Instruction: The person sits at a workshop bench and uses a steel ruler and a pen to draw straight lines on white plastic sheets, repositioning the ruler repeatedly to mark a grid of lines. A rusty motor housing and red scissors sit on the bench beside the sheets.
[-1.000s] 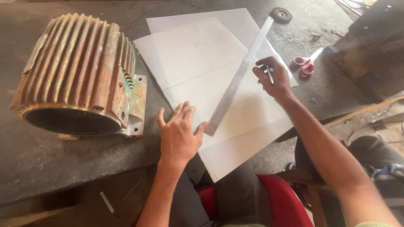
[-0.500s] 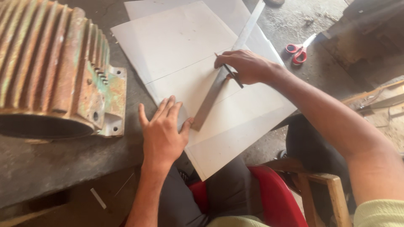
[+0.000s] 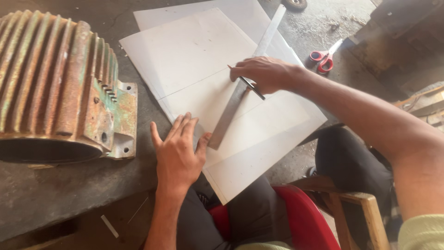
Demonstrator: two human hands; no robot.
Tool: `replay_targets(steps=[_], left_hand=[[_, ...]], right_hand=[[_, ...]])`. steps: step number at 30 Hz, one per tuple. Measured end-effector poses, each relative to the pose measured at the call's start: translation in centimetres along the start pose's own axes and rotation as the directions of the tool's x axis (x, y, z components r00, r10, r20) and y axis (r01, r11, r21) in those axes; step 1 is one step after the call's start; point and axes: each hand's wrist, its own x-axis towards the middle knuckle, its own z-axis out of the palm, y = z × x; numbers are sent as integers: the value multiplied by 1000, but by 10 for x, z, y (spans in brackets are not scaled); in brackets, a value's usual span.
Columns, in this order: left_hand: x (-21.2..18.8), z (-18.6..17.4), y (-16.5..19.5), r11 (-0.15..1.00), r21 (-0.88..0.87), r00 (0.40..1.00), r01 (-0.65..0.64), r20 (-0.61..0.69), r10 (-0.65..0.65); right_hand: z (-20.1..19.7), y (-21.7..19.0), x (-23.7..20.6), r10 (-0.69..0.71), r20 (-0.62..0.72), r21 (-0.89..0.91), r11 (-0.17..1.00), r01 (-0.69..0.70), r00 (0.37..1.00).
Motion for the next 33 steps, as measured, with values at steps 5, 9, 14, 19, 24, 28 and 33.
replay_targets(steps=[5, 9, 14, 19, 24, 28, 33], left_hand=[[-1, 1, 0, 999, -37, 1000, -24, -13, 24], [-4, 3, -1, 997, -66, 998, -50, -30, 48], [-1, 1, 1, 997, 3, 997, -76, 0, 76], [0, -9, 8, 998, 2, 996, -63, 58, 63], [3, -15, 12, 999, -36, 995, -34, 96, 37], [3, -16, 14, 999, -36, 994, -33, 107, 37], [2, -16, 13, 998, -37, 995, -41, 89, 44]], right_hand=[[7, 2, -5, 116, 52, -91, 990, -111, 992], [7, 3, 1, 21, 84, -232, 973, -1, 996], [-3, 1, 13, 19, 175, -270, 963, 29, 984], [-5, -2, 22, 47, 224, -285, 958, 19, 973], [-8, 1, 20, 42, 209, -252, 968, 12, 977], [-11, 2, 19, 17, 207, -218, 976, 30, 978], [-12, 1, 22, 36, 229, -192, 981, 9, 973]])
